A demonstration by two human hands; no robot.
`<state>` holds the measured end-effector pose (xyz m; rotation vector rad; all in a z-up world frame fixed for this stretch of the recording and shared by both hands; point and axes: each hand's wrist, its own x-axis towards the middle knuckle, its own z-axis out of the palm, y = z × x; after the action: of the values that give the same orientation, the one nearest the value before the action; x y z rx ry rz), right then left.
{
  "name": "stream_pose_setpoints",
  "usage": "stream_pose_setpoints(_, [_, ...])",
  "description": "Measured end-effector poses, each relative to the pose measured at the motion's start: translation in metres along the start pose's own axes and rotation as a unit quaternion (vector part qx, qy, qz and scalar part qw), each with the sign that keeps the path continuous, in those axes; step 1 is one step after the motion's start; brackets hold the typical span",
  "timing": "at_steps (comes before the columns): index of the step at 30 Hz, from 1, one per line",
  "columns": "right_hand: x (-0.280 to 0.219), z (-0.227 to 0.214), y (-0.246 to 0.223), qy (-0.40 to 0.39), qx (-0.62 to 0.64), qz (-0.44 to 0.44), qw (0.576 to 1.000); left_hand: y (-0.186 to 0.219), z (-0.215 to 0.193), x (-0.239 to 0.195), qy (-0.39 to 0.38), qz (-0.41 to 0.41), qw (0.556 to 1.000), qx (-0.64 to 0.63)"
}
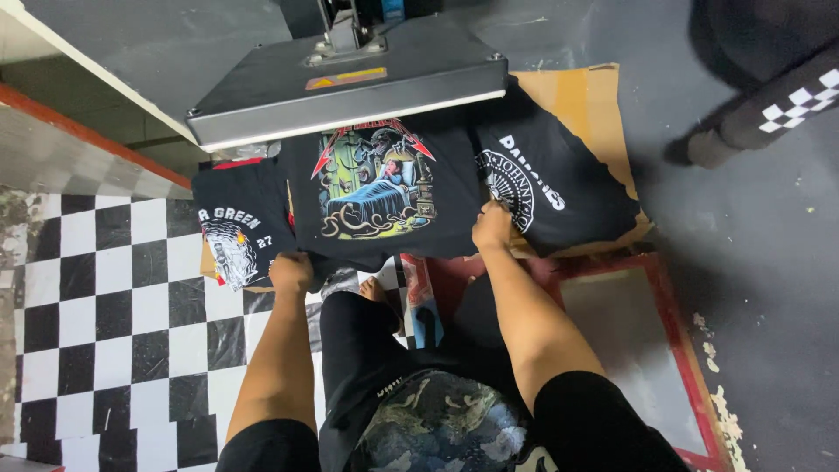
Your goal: Operating a heat press machine to print designs on t-shirts and inspecting the finished products.
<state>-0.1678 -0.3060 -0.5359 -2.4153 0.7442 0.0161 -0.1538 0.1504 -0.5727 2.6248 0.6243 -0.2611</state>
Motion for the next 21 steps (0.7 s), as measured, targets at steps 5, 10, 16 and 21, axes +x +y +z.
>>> stream_pose_setpoints(5, [0.005,-0.013,-0.01,-0.007,0.014,0.003,1.0,0.045,-0.043,-0.051,0.067,0.008,0.997,-0.046])
stream_pose_setpoints(10, [0.008,-0.031,-0.021,0.013,0.048,-0.018,0.999,0.078,-0.095,-0.087,0.119,0.073,0.978,-0.158])
stream_pose_setpoints(16, [0.004,-0.047,-0.015,0.02,0.056,0.034,0.998,0.069,-0.102,-0.079,0.03,0.045,0.975,-0.216])
stream_pose_setpoints(21, [0.006,-0.069,-0.032,0.062,0.205,0.041,0.976,0.04,-0.059,-0.047,-0.009,-0.019,0.958,-0.285])
